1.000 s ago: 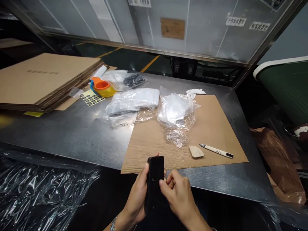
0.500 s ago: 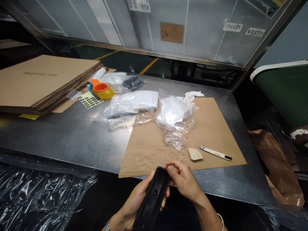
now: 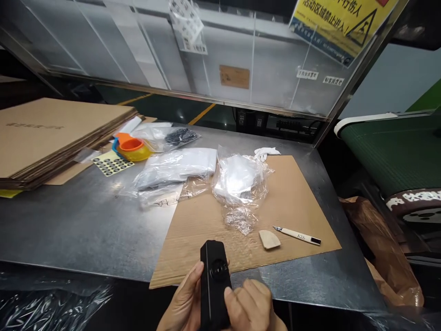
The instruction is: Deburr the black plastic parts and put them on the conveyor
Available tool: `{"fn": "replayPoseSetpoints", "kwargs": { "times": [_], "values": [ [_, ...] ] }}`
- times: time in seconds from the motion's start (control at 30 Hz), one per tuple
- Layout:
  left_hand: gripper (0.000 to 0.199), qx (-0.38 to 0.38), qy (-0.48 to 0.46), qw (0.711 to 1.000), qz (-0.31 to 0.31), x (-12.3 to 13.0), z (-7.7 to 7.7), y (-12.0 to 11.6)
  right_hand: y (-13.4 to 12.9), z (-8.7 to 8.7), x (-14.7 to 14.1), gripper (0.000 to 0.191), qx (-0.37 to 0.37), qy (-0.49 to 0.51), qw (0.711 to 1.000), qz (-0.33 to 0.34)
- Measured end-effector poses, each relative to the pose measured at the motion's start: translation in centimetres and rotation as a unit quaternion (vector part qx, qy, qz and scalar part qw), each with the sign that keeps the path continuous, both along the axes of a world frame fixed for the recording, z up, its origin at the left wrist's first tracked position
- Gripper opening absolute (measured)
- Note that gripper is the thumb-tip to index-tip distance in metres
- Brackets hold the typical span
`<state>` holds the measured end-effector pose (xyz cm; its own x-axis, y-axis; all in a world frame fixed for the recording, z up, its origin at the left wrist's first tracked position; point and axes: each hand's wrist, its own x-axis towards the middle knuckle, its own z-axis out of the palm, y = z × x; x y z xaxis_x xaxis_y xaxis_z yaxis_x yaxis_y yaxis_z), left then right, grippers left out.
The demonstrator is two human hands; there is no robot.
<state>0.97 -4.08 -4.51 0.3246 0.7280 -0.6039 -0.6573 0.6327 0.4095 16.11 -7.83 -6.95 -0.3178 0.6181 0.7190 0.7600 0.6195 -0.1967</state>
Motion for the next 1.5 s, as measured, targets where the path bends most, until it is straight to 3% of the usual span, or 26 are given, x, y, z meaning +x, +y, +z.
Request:
{"fn": "replayPoseSetpoints", "kwargs": {
  "times": [0.1, 0.27, 0.4, 0.57, 0.73, 0.83, 1.0, 1.5],
  "values": [
    [0.059, 0.025, 0.026, 0.999, 0.013, 0.1, 0.1, -0.2, 0.8, -0.1, 3.0, 0.041, -0.037, -0.012, 0.998, -0.039],
    [0.069, 0.133, 0.059, 0.988, 0.051, 0.1, 0.9, -0.6, 4.5, -1.4, 11.8, 0.025, -0.127, -0.055, 0.956, -0.26],
    [0.072, 0.162, 0.117, 0.979, 0.031, 0.1, 0.8, -1.0, 5.5, -2.7, 14.5, 0.023, -0.168, -0.081, 0.947, -0.263],
    [0.066, 0.191, 0.165, 0.967, 0.023, -0.3, -0.3, -1.2, 3.1, -0.9, 10.3, 0.024, -0.156, -0.028, 0.958, -0.241],
    [0.064, 0.201, 0.206, 0.957, 0.024, -0.6, -1.1, -1.5, 0.2, 2.6, 3.9, 0.04, -0.212, -0.036, 0.975, -0.054],
    [0.062, 0.208, 0.231, 0.95, 0.021, -0.8, -1.3, -1.7, -0.7, 3.5, 1.8, 0.034, -0.214, -0.059, 0.975, -0.027],
    [0.06, 0.208, 0.244, 0.947, 0.025, -1.0, -1.6, -1.8, -1.1, 3.0, 1.3, 0.032, -0.228, -0.09, 0.969, -0.039],
    [0.056, 0.19, 0.244, 0.951, 0.028, -1.2, -1.9, -1.7, -1.7, 2.7, 1.1, 0.033, -0.301, 0.002, 0.952, -0.058]
  ]
}}
